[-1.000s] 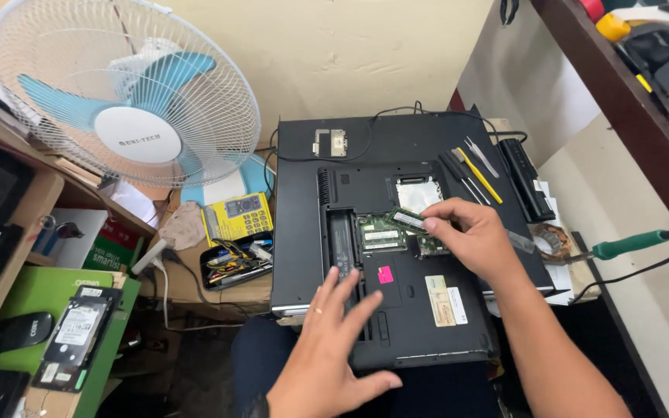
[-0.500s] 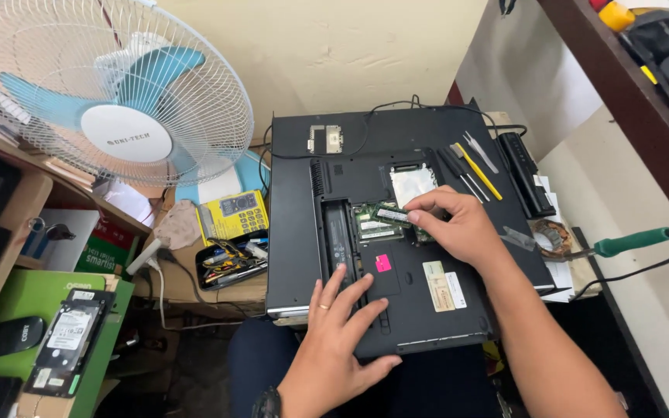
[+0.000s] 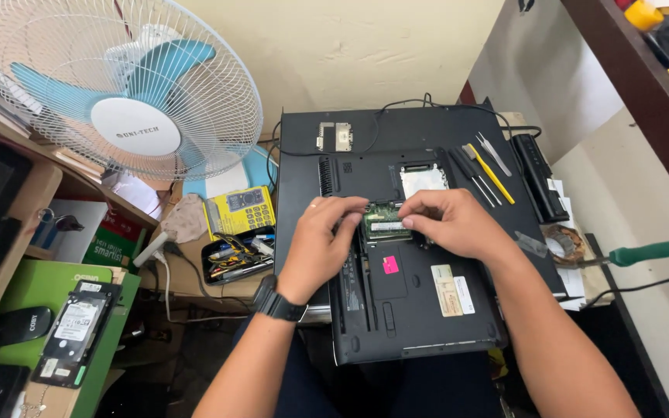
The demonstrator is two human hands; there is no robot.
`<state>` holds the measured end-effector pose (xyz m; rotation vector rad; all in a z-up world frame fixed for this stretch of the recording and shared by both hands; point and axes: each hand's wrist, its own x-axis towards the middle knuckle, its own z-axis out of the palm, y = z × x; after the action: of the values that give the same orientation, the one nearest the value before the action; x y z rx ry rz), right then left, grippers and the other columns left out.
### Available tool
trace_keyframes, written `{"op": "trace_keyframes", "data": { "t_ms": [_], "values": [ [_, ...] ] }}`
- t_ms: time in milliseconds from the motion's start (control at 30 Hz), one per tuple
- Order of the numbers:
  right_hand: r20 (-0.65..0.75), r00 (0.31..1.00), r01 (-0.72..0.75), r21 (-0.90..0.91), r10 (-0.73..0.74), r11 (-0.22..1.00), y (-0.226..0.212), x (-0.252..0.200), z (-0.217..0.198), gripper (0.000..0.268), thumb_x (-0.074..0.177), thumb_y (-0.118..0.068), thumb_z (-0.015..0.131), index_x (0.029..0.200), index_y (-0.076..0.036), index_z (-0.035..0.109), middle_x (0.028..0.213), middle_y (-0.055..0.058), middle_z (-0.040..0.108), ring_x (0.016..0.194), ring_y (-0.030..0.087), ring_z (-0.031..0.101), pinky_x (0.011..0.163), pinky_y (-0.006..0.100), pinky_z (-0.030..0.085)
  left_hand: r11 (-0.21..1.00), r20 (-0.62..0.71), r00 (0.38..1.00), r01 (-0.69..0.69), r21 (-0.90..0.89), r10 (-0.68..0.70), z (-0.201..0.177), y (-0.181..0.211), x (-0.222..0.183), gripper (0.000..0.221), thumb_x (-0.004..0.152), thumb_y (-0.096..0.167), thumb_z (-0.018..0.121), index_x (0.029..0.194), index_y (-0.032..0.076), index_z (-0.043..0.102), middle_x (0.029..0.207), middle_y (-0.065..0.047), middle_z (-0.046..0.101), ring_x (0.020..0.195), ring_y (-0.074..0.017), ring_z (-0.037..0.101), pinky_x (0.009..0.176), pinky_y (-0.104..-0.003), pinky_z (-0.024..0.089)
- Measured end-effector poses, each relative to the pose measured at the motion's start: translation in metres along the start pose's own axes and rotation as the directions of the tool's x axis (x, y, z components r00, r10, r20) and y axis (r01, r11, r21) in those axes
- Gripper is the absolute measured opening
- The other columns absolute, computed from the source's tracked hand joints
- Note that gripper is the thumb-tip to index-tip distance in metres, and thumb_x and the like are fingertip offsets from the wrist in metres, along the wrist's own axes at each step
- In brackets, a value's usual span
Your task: Installing and reseating RAM modules in a laptop motherboard.
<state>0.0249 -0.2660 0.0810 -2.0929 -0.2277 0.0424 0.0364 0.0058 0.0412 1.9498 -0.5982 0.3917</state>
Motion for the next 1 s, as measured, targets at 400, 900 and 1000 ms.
{"op": "trace_keyframes", "data": {
  "t_ms": [400, 900, 1000],
  "values": [
    [-0.022, 0.996, 0.081, -0.006, -0.081, 0.997, 0.006, 0.004, 0.002, 0.016, 0.095, 0.000, 0.085, 0.103, -0.011, 0.094, 0.074, 0.011, 0.082, 0.073, 0.023, 0.075, 0.077, 0.042, 0.064, 0.997, 0.044, 0.998, -0.049, -0.063, 0.052, 0.007, -0.003, 0.000, 0.017, 0.110, 0.013, 0.078, 0.124, 0.012, 0.088, 0.099, -0.009, 0.088, 0.103, -0.0343, 0.077, 0.092, -0.047, 0.064],
    [-0.014, 0.973, 0.229, -0.008, -0.229, 0.973, 0.007, -0.001, 0.005, 0.011, 0.094, 0.000, 0.085, 0.098, -0.009, 0.091, 0.067, 0.011, 0.075, 0.076, 0.028, 0.074, 0.080, 0.044, 0.063, 0.993, 0.037, 0.996, -0.076, -0.094, 0.080, 0.009, -0.011, 0.001, 0.024, 0.097, 0.008, 0.089, 0.118, 0.017, 0.090, 0.097, -0.001, 0.090, 0.097, -0.0327, 0.078, 0.089, -0.046, 0.064],
    [-0.025, 0.970, 0.242, -0.005, -0.242, 0.970, 0.006, -0.001, 0.006, 0.012, 0.094, 0.001, 0.085, 0.097, -0.009, 0.091, 0.067, 0.011, 0.074, 0.075, 0.028, 0.073, 0.080, 0.044, 0.062, 0.994, 0.033, 0.997, -0.074, -0.083, 0.077, 0.010, -0.011, 0.000, 0.023, 0.096, 0.007, 0.088, 0.116, 0.018, 0.091, 0.096, -0.001, 0.089, 0.095, -0.0331, 0.077, 0.087, -0.045, 0.064]
  ]
}}
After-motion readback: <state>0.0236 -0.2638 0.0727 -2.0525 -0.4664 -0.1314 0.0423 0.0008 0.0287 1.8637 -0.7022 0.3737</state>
